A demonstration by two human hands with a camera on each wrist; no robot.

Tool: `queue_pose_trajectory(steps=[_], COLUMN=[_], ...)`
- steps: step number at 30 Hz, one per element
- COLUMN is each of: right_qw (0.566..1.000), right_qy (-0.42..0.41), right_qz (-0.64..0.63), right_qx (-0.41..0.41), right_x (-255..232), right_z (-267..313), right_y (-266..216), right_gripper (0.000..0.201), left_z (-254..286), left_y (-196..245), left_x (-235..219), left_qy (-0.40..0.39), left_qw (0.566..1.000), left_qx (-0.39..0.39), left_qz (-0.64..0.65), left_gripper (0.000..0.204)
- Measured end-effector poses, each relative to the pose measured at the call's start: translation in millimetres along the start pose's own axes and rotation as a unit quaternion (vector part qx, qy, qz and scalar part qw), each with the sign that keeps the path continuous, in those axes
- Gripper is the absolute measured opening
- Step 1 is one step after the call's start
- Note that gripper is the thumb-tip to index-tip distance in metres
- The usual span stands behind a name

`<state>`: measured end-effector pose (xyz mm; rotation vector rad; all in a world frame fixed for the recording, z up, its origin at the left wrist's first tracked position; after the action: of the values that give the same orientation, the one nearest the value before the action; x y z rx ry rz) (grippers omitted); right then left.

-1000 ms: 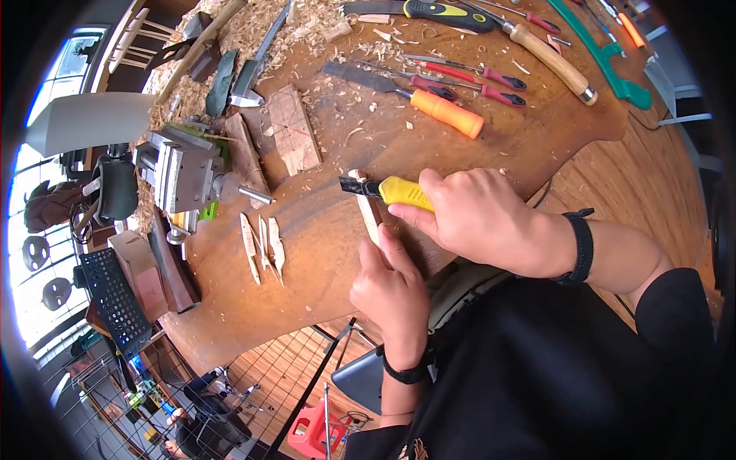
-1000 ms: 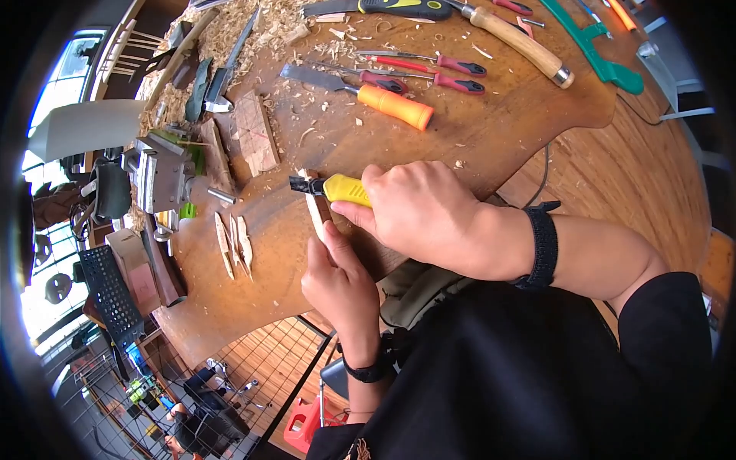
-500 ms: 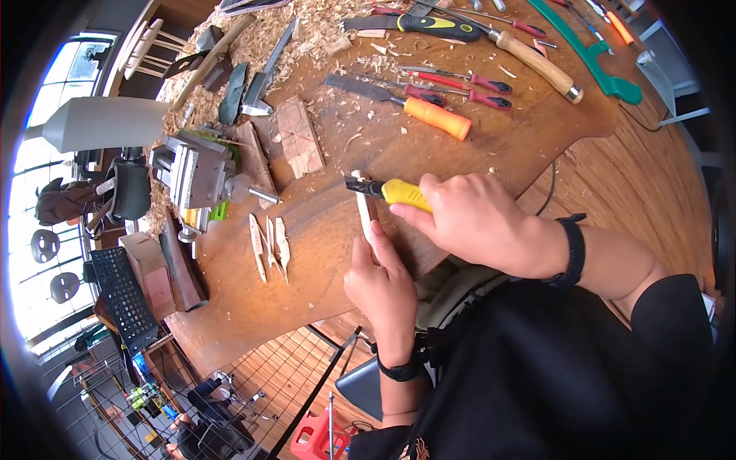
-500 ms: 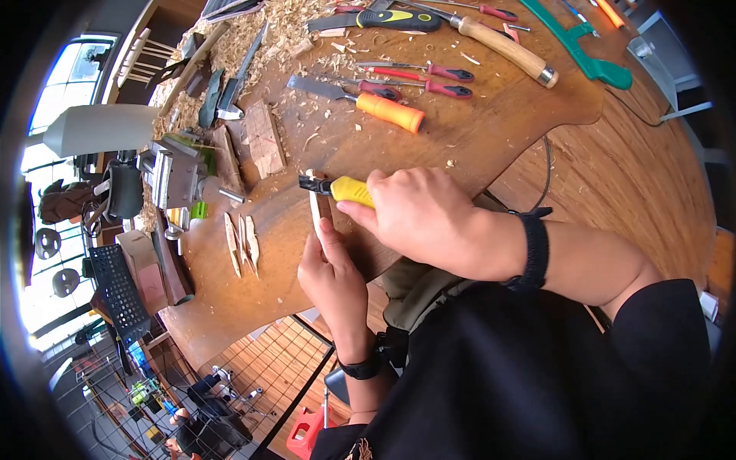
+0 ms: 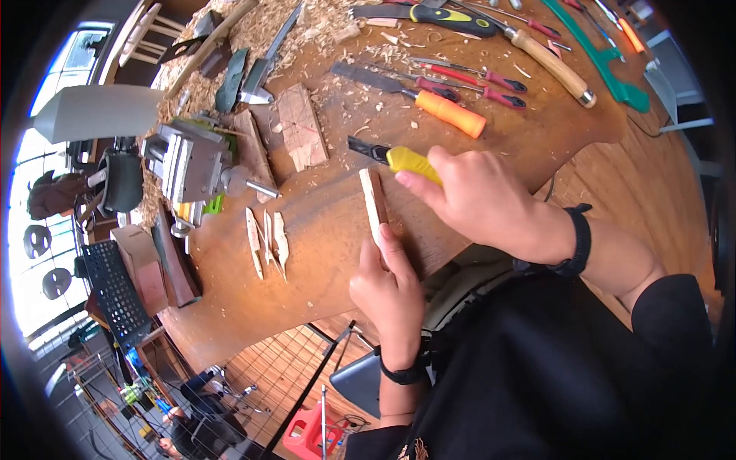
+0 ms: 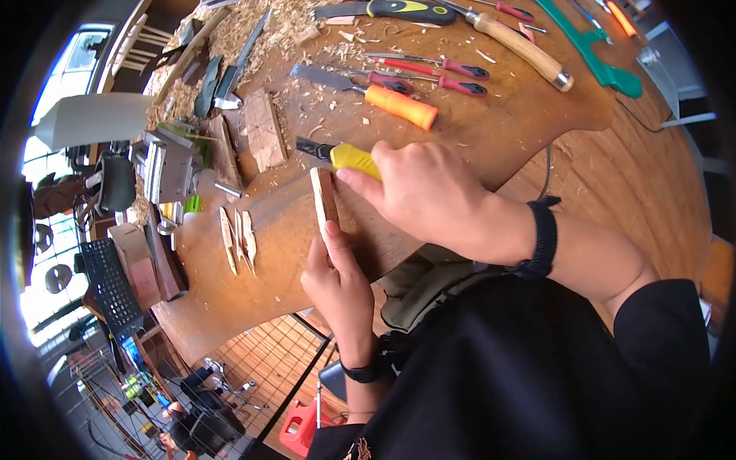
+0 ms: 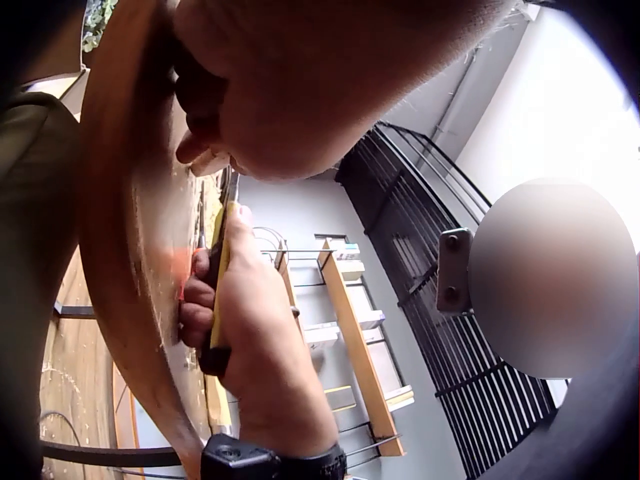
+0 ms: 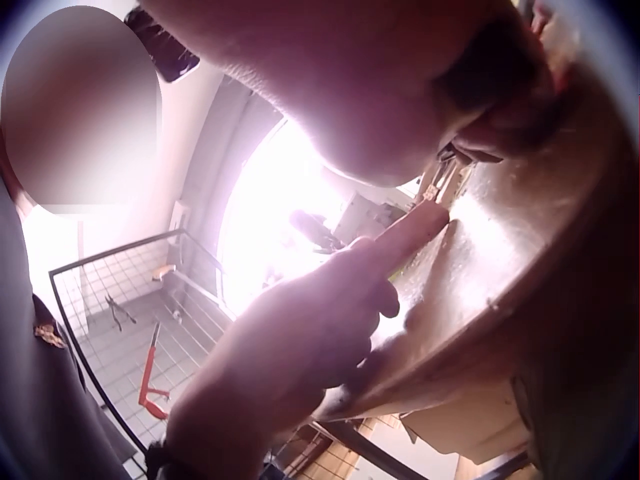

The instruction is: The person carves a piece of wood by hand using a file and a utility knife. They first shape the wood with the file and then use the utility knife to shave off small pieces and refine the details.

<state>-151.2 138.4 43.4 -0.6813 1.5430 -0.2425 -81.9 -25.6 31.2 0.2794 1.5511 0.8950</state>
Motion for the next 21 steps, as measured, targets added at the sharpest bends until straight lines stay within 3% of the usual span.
queue_pose_trajectory(steps=[3, 5, 11, 21], right_qw=[0.998, 0.996, 0.991, 0.988], right_qy=[-0.051, -0.075, -0.110, -0.145], right_qz=[-0.038, -0.044, -0.049, -0.030], right_qx=[-0.023, -0.035, -0.059, -0.044], right_x=[-3.1, -4.9, -4.1, 1.0], right_z=[6.8, 13.3, 22.4, 25.4], right_y=[4.2, 3.5, -0.8, -1.4], right_gripper=[0.060, 0.060, 0.052, 0.051], left_z=[-3.1, -3.5, -1.6, 0.6], left_y=[-3.2, -14.2, -11.5, -18.5], left_x=[-2.3, 0.2, 0.9, 2.3], left_qy=[-0.027, -0.065, -0.055, -0.034], left_qw=[0.998, 0.988, 0.969, 0.972], left_qx=[0.007, -0.061, -0.087, -0.073], left_qz=[0.058, 0.127, 0.224, 0.219], left_gripper=[0.040, 0.041, 0.028, 0.024])
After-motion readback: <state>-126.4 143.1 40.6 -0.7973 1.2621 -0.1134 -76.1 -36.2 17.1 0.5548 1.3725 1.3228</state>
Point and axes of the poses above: each hand's wrist, its own z-axis away from the middle knuckle, its own x-axis out of the palm, y = z × x, the point moved 7 cm from there along -z, towards the middle knuckle, and after that the axes turned 6 degrees about -x, right-handed, at the moved point
